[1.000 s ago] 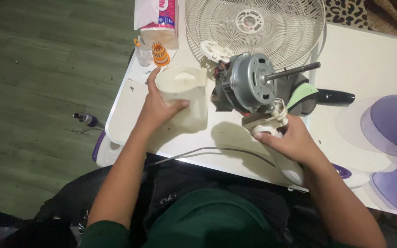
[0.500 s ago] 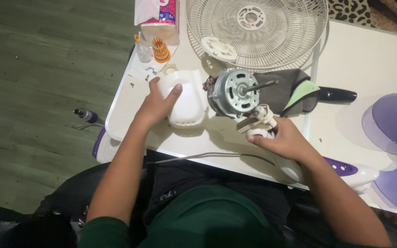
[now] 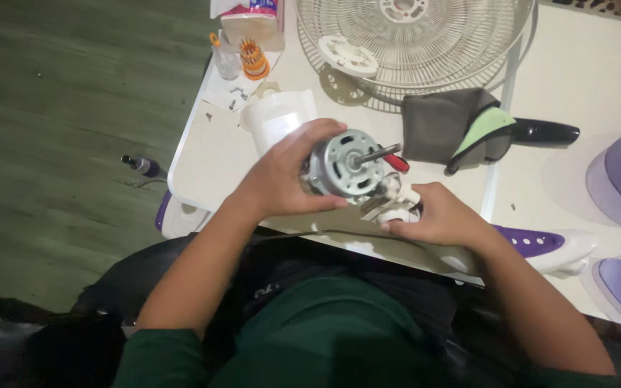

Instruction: The person disassembles and reassembles an electric fan motor and housing. They remove the motor from the white plastic housing, use a screwdriver to adjust internal components, and then reattach the housing to the motor.

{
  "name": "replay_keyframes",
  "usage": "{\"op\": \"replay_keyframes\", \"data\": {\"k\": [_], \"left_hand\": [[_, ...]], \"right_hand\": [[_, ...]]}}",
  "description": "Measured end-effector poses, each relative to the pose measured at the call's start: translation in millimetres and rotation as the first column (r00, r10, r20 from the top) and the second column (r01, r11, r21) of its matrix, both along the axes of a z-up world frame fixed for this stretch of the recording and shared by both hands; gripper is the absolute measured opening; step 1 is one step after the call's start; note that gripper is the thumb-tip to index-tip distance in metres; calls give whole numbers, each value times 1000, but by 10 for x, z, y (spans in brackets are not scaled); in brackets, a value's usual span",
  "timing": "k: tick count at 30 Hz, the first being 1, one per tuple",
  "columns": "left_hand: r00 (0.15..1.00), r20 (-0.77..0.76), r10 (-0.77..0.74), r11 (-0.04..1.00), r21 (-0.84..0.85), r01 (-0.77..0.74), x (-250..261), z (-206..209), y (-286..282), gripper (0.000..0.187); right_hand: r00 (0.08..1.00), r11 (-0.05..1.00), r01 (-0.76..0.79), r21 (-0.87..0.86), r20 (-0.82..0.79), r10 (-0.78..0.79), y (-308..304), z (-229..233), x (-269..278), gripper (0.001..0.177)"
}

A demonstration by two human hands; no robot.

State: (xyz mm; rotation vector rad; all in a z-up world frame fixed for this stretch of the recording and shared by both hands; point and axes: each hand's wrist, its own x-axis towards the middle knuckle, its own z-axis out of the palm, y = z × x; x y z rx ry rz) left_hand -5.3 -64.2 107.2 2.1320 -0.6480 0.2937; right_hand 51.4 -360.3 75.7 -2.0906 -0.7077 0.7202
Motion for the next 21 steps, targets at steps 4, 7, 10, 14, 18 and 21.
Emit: {"op": "replay_keyframes", "data": {"k": [4, 7, 10, 14, 18, 21], "left_hand": [[991, -114, 65, 998, 33, -61, -16, 81, -62, 92], [973, -177, 148, 989, 21, -146, -69, 32, -125, 89], [975, -184, 122, 987, -82, -139, -157, -35, -160, 94], [988, -155, -23, 993, -122, 4, -213, -20, -60, 106], [950, -295, 103, 989, -69, -129, -257, 5, -93, 97], [933, -335, 133, 982, -84, -170, -286, 35, -138, 91]], "right_hand": [[999, 1000, -17, -5, 44, 17, -4, 78, -102, 60], [999, 994, 42, -99, -4, -42, 10, 136, -160, 70], [999, 995, 50, -90, -10, -51, 22, 136, -214, 72], [999, 999, -31, -19, -42, 30, 33, 139, -235, 75], [1000, 971, 12, -240, -8, -14, 98, 158, -227, 74], [1000, 967, 26, -255, 15, -23, 121, 180, -249, 75]]}}
